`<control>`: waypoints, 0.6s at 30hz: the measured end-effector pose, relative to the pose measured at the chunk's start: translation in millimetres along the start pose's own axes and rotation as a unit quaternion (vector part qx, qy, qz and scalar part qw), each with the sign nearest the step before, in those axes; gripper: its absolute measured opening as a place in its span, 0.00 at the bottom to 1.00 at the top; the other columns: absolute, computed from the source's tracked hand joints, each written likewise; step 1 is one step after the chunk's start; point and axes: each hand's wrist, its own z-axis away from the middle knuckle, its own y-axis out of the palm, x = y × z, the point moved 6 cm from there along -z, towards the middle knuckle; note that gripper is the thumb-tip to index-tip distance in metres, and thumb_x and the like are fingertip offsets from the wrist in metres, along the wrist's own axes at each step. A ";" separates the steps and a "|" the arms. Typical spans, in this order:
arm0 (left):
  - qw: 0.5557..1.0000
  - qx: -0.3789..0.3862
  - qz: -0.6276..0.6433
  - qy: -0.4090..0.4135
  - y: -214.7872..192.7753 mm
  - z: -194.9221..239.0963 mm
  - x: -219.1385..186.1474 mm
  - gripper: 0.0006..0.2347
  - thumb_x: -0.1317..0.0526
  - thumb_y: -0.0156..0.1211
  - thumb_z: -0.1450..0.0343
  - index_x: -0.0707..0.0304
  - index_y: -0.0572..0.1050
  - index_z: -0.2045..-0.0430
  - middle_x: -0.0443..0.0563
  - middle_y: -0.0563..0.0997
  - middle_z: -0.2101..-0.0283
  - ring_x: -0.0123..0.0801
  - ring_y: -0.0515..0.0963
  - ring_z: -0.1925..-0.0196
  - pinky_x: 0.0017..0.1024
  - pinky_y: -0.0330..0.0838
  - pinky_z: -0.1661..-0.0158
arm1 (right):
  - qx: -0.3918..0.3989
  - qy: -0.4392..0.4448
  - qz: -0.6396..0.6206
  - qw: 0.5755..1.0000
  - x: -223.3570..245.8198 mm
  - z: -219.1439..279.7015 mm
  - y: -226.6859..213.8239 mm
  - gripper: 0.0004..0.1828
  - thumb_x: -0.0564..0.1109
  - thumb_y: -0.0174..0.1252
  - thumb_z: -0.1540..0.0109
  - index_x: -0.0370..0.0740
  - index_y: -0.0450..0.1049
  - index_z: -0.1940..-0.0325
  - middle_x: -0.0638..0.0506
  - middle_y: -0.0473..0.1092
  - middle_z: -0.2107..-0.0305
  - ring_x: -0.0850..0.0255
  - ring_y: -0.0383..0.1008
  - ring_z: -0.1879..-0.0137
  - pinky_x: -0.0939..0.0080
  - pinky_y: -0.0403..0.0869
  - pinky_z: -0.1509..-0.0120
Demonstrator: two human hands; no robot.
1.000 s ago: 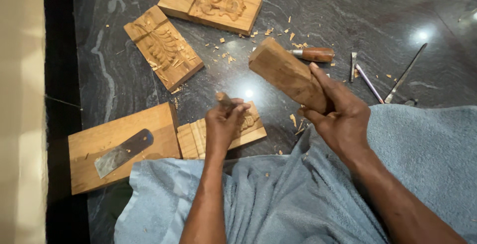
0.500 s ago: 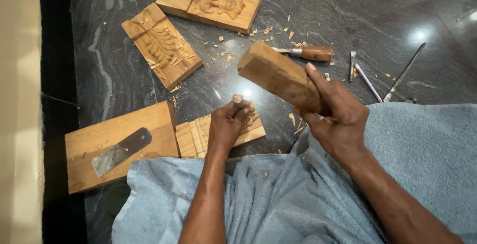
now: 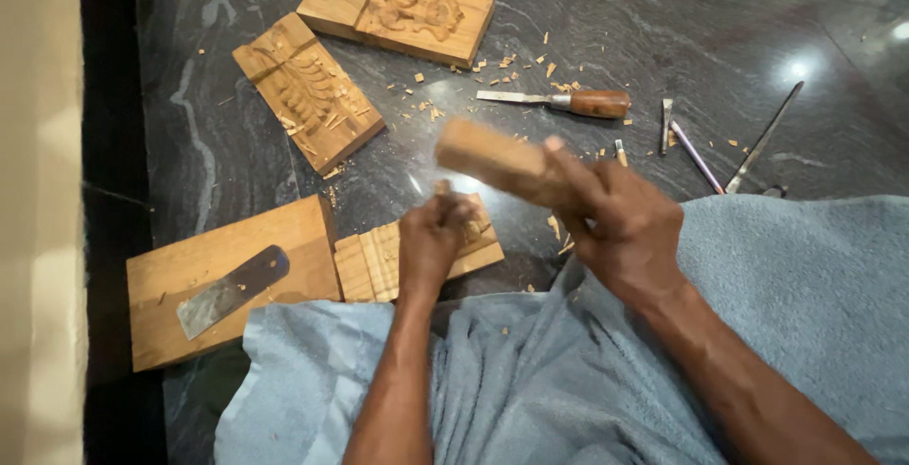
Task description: The person carves a detailed design into a rectangular wooden block using a chisel and a wooden mallet. They hold the chisel in place and strike it repeatedly to shape the wood, producing wood shavings.
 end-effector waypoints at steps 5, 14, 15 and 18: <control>0.985 -0.073 0.153 -0.011 -21.3 -2.0 5.3 0.06 0.69 0.61 0.29 0.70 0.81 0.61 0.50 0.87 0.65 0.19 0.80 0.71 0.19 0.73 0.72 | -0.010 0.213 -0.241 0.947 -36.5 8.7 11.7 0.38 0.40 0.75 0.44 0.38 0.66 0.32 0.46 0.76 0.50 0.58 0.78 0.45 0.59 0.76 0.43; 0.988 0.033 0.147 -0.017 -1.7 5.3 -4.0 0.06 0.70 0.61 0.29 0.71 0.82 0.62 0.53 0.87 0.68 0.22 0.75 0.76 0.23 0.69 0.78 | -0.069 0.176 -0.222 0.957 -27.0 8.1 -11.4 0.35 0.39 0.76 0.44 0.32 0.64 0.40 0.45 0.71 0.53 0.59 0.74 0.47 0.60 0.74 0.42; 0.993 0.031 0.116 -0.008 -2.8 7.6 -6.9 0.06 0.70 0.61 0.29 0.70 0.83 0.62 0.53 0.87 0.67 0.21 0.75 0.76 0.23 0.71 0.78 | -0.067 0.167 -0.223 0.958 -24.1 7.8 -12.7 0.35 0.39 0.76 0.44 0.32 0.64 0.40 0.45 0.72 0.52 0.59 0.74 0.46 0.60 0.74 0.42; 0.995 0.036 0.090 -0.006 -3.3 10.6 -11.5 0.07 0.68 0.62 0.29 0.68 0.82 0.60 0.51 0.87 0.67 0.20 0.77 0.75 0.22 0.72 0.77 | -0.071 0.134 -0.211 0.966 -13.9 5.2 -16.3 0.35 0.39 0.76 0.43 0.33 0.63 0.39 0.43 0.72 0.51 0.57 0.75 0.46 0.60 0.76 0.43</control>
